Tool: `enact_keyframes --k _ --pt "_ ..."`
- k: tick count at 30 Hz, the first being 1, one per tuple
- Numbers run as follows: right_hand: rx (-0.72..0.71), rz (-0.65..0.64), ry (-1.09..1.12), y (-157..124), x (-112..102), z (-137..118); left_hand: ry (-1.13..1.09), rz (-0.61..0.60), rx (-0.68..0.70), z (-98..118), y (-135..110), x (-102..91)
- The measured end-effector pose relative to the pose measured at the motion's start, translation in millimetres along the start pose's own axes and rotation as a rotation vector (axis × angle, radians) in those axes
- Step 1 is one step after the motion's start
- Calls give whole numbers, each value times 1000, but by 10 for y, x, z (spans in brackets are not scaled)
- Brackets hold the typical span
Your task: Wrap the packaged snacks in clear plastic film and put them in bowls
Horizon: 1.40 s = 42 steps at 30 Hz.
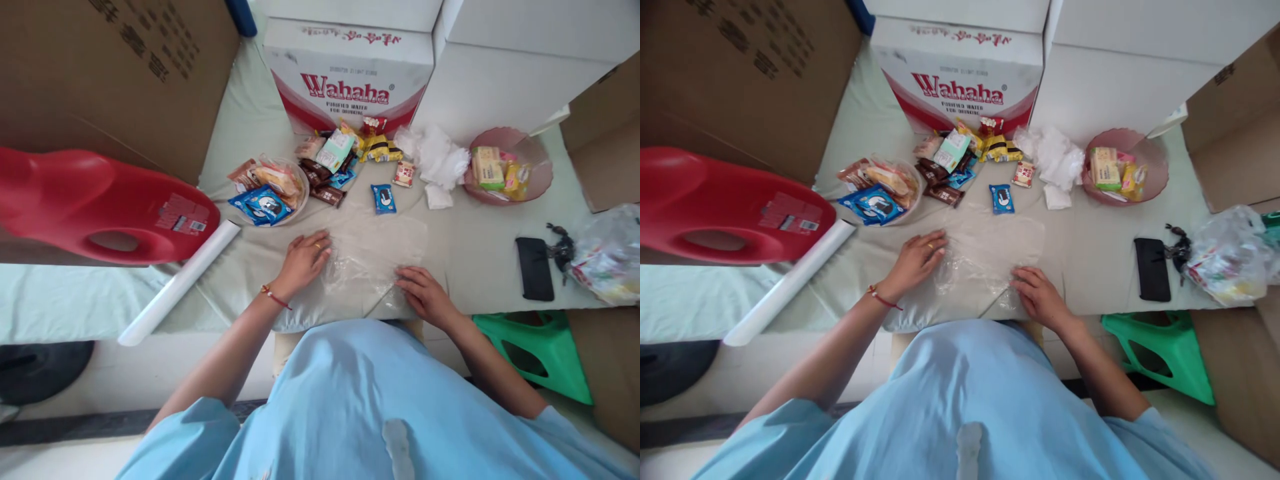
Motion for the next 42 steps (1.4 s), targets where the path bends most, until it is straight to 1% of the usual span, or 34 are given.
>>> enact_keyframes --k 2,3,5,7,9,10,12,14,17,18,19,21,22,23,24,26,27,28,30,31,32,33,34,35,37,40,42 --pt "3 38 -21 70 -24 -92 6 -6 -1 19 41 7" --pt "-6 20 -30 104 -5 -146 13 -13 0 29 56 9" --pt "-41 -84 -63 148 82 -236 29 -35 3 35 57 10" --pt "-87 -191 -98 150 172 -261 41 -63 11 13 18 6" --pt "-112 -244 -89 123 193 -211 41 -90 29 -32 -47 -3" --pt "-115 -252 -66 105 167 -166 36 -101 39 -57 -81 -9" --pt "-94 -273 -12 70 50 -66 22 -115 60 -103 -138 -21" --pt "-67 -326 23 49 -128 1 9 -127 70 -132 -169 -31" --pt "-14 -458 18 96 -416 -22 -19 -151 68 -151 -171 -49" --pt "11 -472 0 152 -499 -64 -31 -163 69 -156 -165 -58" --pt "37 -457 -22 234 -564 -121 -41 -176 72 -161 -156 -68" --pt "48 -363 -55 471 -603 -276 -57 -201 85 -175 -134 -97" --pt "24 -310 -63 613 -559 -367 -64 -210 91 -181 -122 -113" --pt "-26 -282 -65 760 -463 -462 -71 -214 99 -184 -112 -128" --pt "-85 -280 -72 904 -318 -549 -77 -209 107 -180 -104 -141" --pt "-204 -307 -86 1150 61 -680 -79 -146 101 -155 -105 -155" --pt "-251 -329 -97 1241 268 -718 -66 -74 65 -138 -118 -157" --pt "-286 -356 -109 1306 468 -738 -39 23 -3 -121 -144 -155" --pt "-304 -386 -130 1365 794 -727 42 220 -209 -83 -237 -124" --pt "-291 -389 -134 1367 905 -705 84 280 -312 -57 -292 -91" --pt "-268 -383 -131 1357 981 -677 118 306 -392 -27 -342 -50" --pt "-245 -375 -121 1343 1025 -649 138 303 -442 5 -380 -8" --pt "-226 -368 -105 1327 1044 -623 140 283 -465 35 -404 28" --pt "-211 -364 -83 1315 1044 -599 123 269 -467 59 -419 51" --pt "-197 -360 -36 1308 1015 -564 38 302 -461 80 -440 45" --pt "-196 -364 10 1317 965 -545 -240 399 -514 23 -507 -27" --pt "-200 -366 4 1314 951 -559 -449 385 -598 -47 -586 -61"
Point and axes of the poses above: each hand's wrist, its own y-axis towards the middle knuckle, its own x-axis out of the palm, z = x × y, the point moved 3 cm from there along y, towards the middle knuckle, and after that the axes turned 9 degrees about x, right-handed, at the moved point
